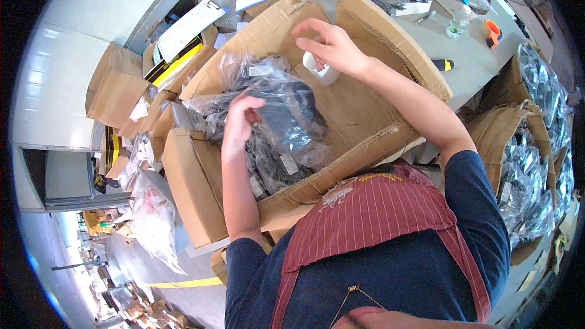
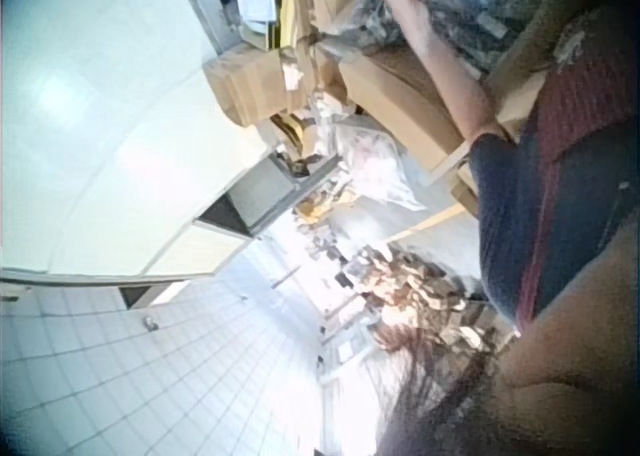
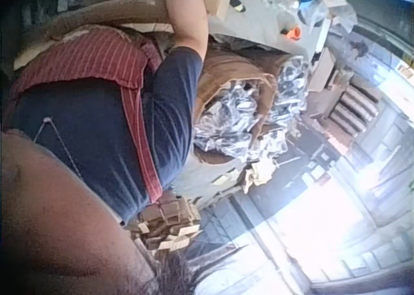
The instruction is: The person packages power cords by taking a cord from a large box, putting it into a small plastic bag, and then placing the bagged cord into a separate container.
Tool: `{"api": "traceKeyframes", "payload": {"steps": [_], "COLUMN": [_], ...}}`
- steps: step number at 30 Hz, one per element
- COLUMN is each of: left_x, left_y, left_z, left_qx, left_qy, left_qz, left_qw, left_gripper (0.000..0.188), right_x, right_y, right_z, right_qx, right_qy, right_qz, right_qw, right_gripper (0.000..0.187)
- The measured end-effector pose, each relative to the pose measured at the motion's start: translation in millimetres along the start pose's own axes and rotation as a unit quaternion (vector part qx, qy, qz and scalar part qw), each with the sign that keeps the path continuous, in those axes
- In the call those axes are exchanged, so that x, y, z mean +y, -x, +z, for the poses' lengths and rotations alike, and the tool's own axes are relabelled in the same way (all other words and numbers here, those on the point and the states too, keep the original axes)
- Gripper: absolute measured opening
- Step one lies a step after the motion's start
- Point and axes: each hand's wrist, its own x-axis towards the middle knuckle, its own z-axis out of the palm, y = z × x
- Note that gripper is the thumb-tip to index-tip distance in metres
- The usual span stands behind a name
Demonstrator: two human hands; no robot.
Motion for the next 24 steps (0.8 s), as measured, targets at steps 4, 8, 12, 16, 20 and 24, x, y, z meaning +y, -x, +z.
{"api": "traceKeyframes", "payload": {"steps": [4, 8, 12, 16, 20, 24], "left_x": [-3, 9, -60, -30, -39, -37], "left_y": [1, -5, -33, -34, -19, -10], "left_z": [-24, -30, -85, -39, 13, 15], "left_qx": [0.107, -0.007, 0.138, -0.124, -0.064, -0.189], "left_qy": [0.184, 0.342, -0.204, 0.521, 0.241, -0.04], "left_qz": [0.115, 0.058, 0.392, 0.007, 0.105, -0.014], "left_qw": [0.97, 0.938, 0.886, 0.845, 0.963, 0.981], "left_gripper": [0.024, 0.025, 0.038, 0.037, 0.048, 0.048], "right_x": [-8, -9, -6, -8, -3, 3], "right_y": [4, 11, 11, 20, 18, 18], "right_z": [-4, -7, 6, 21, 20, 21], "right_qx": [-0.035, -0.136, -0.186, -0.147, -0.132, -0.079], "right_qy": [0.079, 0.243, 0.459, 0.463, 0.396, 0.277], "right_qz": [-0.066, -0.147, -0.244, -0.254, -0.245, -0.127], "right_qw": [0.994, 0.949, 0.834, 0.837, 0.875, 0.949], "right_gripper": [0.039, 0.061, 0.099, 0.095, 0.075, 0.059]}}
